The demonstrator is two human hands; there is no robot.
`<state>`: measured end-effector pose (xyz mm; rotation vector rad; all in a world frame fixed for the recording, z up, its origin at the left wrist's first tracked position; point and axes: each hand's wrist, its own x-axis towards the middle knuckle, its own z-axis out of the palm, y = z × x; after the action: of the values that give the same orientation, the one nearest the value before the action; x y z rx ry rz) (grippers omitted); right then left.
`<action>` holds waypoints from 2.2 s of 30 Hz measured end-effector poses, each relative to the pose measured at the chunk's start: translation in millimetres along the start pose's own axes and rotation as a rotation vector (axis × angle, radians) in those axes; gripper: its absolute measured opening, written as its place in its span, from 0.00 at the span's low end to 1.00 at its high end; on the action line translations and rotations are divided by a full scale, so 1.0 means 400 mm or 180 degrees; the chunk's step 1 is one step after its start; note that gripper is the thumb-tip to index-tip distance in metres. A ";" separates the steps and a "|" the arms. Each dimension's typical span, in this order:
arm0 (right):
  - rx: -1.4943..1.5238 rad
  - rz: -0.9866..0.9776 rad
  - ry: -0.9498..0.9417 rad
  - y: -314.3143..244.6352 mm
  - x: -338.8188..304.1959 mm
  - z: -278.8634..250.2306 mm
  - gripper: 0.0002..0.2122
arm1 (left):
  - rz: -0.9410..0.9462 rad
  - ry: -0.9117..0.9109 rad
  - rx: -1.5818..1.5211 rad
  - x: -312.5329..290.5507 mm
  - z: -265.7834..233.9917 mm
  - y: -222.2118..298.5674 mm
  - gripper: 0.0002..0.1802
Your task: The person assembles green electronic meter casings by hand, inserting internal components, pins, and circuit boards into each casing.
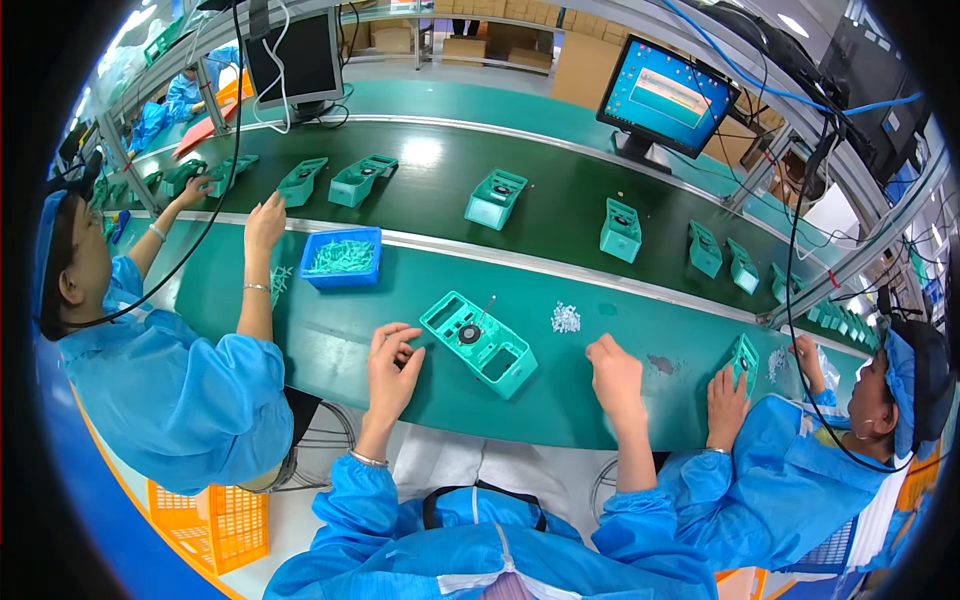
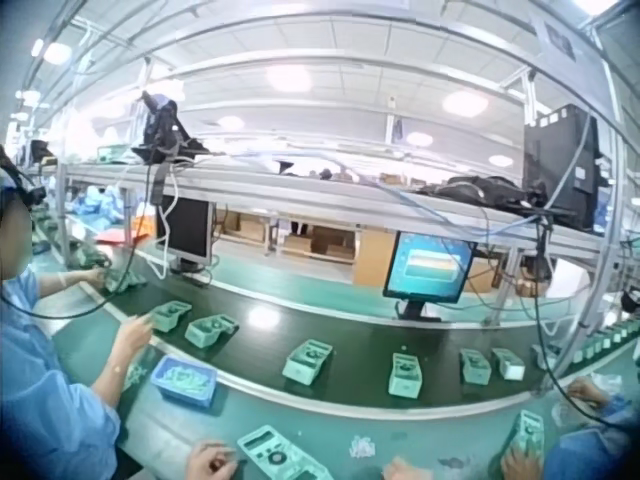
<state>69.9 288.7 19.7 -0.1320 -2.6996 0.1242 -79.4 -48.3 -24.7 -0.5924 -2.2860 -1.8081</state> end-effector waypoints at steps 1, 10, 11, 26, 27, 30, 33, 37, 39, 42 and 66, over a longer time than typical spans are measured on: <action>-0.0006 -0.0004 0.0016 0.003 -0.010 0.005 0.04 | 0.0016 0.0006 -0.0004 0.003 -0.003 0.001 0.18; 0.0000 -0.0049 0.0399 -0.003 -0.042 0.041 0.07 | 0.1036 -0.2039 0.1708 0.209 -0.045 0.075 0.67; 0.0089 -0.0012 0.0518 -0.004 -0.044 0.042 0.04 | 0.1042 -0.2041 0.1711 0.237 -0.033 0.075 0.67; 0.0663 0.0283 0.0810 -0.002 -0.062 0.046 0.03 | 0.1050 -0.2975 0.1536 0.230 -0.017 0.090 0.54; 0.0772 0.0381 0.0888 -0.004 -0.062 0.043 0.03 | 0.0936 -0.2710 0.1339 0.206 -0.018 0.089 0.53; 0.1239 0.0585 0.1137 -0.021 -0.067 0.032 0.02 | 0.0683 -0.2261 0.1068 0.138 -0.026 0.102 0.51; 0.2070 0.1073 0.1176 -0.092 -0.065 -0.007 0.02 | 0.0512 -0.1991 0.1097 0.071 -0.044 0.159 0.51; 0.2388 0.0931 0.1279 -0.214 -0.020 -0.084 0.03 | 0.0369 -0.1622 0.1020 -0.004 -0.036 0.224 0.51; 0.2620 0.0503 0.0987 -0.262 0.004 -0.091 0.03 | 0.0432 -0.1306 0.1066 -0.031 -0.027 0.238 0.51; 0.2666 0.0282 0.0778 -0.321 0.032 -0.054 0.03 | 0.0351 -0.1130 0.1158 -0.065 -0.017 0.267 0.50; 0.1442 -0.0302 0.0670 -0.369 0.071 -0.015 0.05 | 0.0641 -0.0832 0.1161 -0.101 0.006 0.305 0.44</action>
<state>36.1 146.2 53.0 0.1140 -2.3944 0.6467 6.9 -31.3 68.9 -0.9946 -2.5250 -1.2433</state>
